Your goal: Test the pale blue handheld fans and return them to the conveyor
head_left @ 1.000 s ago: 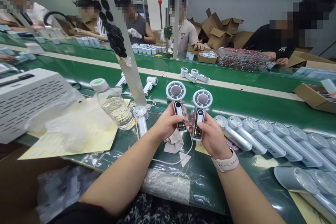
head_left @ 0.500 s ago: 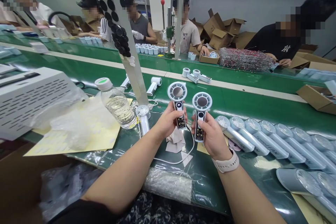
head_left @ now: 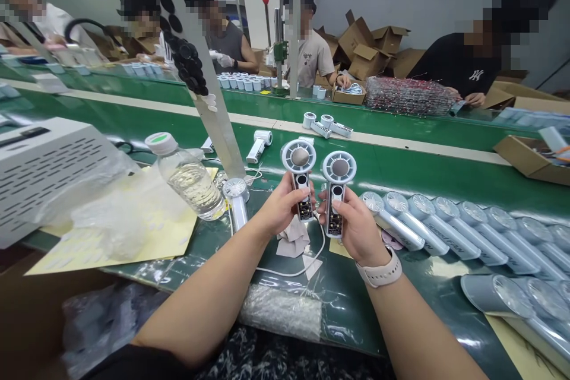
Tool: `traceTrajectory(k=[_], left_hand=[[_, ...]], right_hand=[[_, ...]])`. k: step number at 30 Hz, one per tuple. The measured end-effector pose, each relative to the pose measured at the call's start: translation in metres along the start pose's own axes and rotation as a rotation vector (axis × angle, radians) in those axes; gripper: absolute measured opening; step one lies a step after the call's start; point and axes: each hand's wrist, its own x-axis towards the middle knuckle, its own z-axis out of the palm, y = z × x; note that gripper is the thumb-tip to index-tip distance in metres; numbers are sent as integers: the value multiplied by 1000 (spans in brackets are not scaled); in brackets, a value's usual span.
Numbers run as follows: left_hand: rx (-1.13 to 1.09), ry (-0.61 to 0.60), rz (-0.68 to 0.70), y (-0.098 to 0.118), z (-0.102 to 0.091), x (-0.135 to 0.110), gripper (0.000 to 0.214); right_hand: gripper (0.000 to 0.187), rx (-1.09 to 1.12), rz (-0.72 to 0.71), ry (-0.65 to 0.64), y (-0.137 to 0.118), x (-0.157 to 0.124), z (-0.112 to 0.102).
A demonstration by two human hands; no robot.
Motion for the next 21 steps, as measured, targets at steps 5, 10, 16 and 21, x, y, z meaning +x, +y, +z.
traceTrajectory(k=[5, 10, 16, 21], left_hand=[[41, 21, 6, -3, -2, 3, 43], [33, 18, -9, -4, -3, 2, 45], [33, 35, -15, -2, -1, 2, 43], [24, 34, -27, -2, 0, 1, 43]], right_hand=[[31, -15, -11, -4, 4, 2, 1], [30, -28, -22, -24, 4, 1, 3], [29, -25, -23, -11, 5, 2, 1], [28, -28, -22, 1, 6, 3, 1]])
